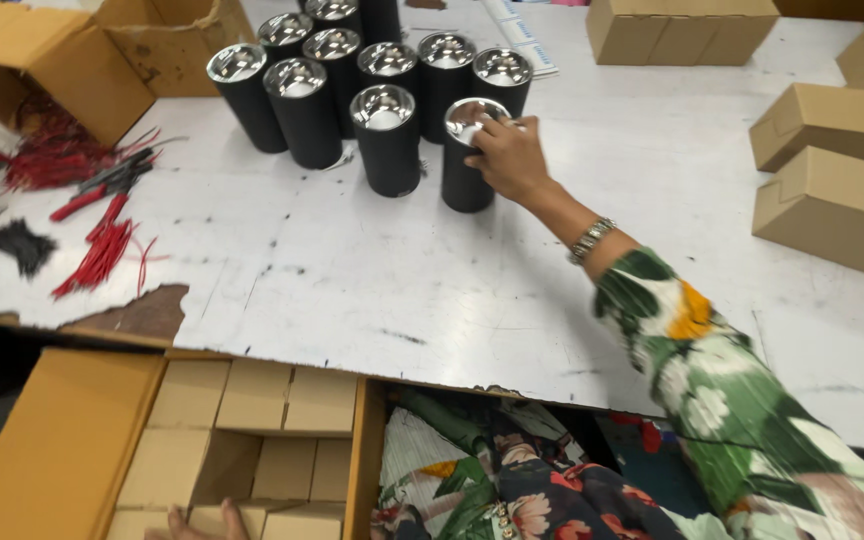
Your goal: The person opens a large cardboard box containing smaller boxes, then repeatedly takes a small box, places a plastic bag inside, inserts a black cylindrical tumbler, and closes the box. The person places the finished boxes on the table.
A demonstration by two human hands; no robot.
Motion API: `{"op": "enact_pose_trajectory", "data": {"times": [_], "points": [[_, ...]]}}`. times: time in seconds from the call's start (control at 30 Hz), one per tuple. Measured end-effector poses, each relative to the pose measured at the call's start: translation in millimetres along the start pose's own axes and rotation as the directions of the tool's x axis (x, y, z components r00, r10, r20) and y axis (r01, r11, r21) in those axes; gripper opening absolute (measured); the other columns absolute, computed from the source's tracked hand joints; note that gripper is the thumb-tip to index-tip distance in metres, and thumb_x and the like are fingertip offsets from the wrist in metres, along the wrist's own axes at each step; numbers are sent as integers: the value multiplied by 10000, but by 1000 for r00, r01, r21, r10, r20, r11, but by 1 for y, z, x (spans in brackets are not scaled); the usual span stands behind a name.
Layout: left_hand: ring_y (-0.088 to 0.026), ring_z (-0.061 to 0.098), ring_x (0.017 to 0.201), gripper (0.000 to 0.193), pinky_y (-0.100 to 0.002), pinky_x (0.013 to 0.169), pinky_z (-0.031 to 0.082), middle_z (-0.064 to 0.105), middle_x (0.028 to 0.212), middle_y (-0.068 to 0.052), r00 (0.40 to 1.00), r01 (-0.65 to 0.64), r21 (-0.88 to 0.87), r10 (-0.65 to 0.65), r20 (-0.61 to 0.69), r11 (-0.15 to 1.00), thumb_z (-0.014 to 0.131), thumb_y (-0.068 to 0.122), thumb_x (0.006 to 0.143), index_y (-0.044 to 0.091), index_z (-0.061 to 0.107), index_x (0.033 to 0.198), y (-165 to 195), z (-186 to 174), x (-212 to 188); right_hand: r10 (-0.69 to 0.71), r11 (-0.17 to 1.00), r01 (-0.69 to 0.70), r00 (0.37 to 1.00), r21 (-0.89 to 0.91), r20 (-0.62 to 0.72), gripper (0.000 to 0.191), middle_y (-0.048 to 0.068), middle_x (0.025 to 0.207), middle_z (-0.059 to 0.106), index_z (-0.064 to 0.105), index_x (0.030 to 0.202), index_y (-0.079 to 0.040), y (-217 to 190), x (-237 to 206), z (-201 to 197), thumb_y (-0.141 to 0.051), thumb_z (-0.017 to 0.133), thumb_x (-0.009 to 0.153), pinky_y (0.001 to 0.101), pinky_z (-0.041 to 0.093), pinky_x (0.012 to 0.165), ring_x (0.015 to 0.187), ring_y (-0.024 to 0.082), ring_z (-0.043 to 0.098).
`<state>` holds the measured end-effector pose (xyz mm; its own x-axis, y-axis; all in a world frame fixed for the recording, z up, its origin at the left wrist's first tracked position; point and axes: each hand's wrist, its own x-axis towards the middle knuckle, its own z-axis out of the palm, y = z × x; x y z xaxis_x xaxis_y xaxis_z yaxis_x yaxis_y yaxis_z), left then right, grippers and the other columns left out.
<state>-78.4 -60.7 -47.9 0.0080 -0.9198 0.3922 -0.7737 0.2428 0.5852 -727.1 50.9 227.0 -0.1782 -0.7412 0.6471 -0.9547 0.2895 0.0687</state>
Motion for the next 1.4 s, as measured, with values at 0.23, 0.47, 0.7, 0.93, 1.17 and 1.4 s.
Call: {"op": "enact_pose_trajectory", "data": {"times": [0.23, 0.47, 0.7, 0.93, 1.17, 1.4], "points": [[-469, 266, 1522, 857, -770, 1094, 186, 318, 1716, -145, 979, 132, 455, -189, 82, 881, 662, 645, 845, 239, 508, 1583, 26, -16, -17, -115, 986, 103, 989, 128, 93, 252, 52, 1104, 688, 702, 1052, -115, -12, -75, -78, -250, 835, 886, 465, 403, 1041, 1079, 259, 644], [-428, 264, 1430, 848, -620, 1111, 313, 338, 1499, -152, 941, 337, 248, -334, -55, 909, 938, 460, 627, 191, 559, 1336, 57, -54, 4, -76, 901, 97, 995, 422, -67, 399, 117, 1280, 606, 602, 1323, -40, -46, -135, -133, -159, 851, 1034, 371, 487, 991, 1164, 294, 592], [-418, 251, 1365, 854, -634, 1024, 331, 270, 1455, -166, 877, 466, 191, -480, 32, 864, 915, 367, 691, 186, 446, 1381, 85, -77, 23, -230, 815, 99, 959, 571, 163, 452, 125, 1288, 669, 654, 1248, -75, -95, -193, -130, -213, 796, 843, 393, 550, 990, 1179, 282, 646], [-307, 530, 1289, 632, -535, 1028, 420, 583, 1344, -105, 884, 17, 410, -206, 420, 912, 837, 334, 781, 194, 597, 1348, 53, -157, 18, -194, 756, -152, 878, 637, 438, 470, 79, 1319, 651, 657, 1276, -131, -124, -238, -120, -292, 738, 842, 404, 493, 1022, 1231, 260, 614], [-288, 530, 1331, 734, -508, 1112, 407, 570, 1429, -89, 925, 232, 188, -277, 262, 954, 767, 490, 805, 131, 538, 1403, 49, -112, 66, -128, 892, -59, 918, 448, 376, 456, 46, 1349, 593, 679, 1214, -172, -151, -258, -104, -314, 772, 791, 449, 361, 1017, 1189, 270, 539], [-370, 48, 1608, 962, -569, 1264, 71, 70, 1758, -170, 1000, -16, 427, 19, -4, 904, 541, 654, 1047, 36, 163, 1680, 61, -14, 119, -100, 853, -88, 940, 514, 327, 376, 25, 1299, 643, 703, 1146, -164, -152, -257, -108, -247, 771, 786, 442, 393, 983, 1167, 285, 581]]}}
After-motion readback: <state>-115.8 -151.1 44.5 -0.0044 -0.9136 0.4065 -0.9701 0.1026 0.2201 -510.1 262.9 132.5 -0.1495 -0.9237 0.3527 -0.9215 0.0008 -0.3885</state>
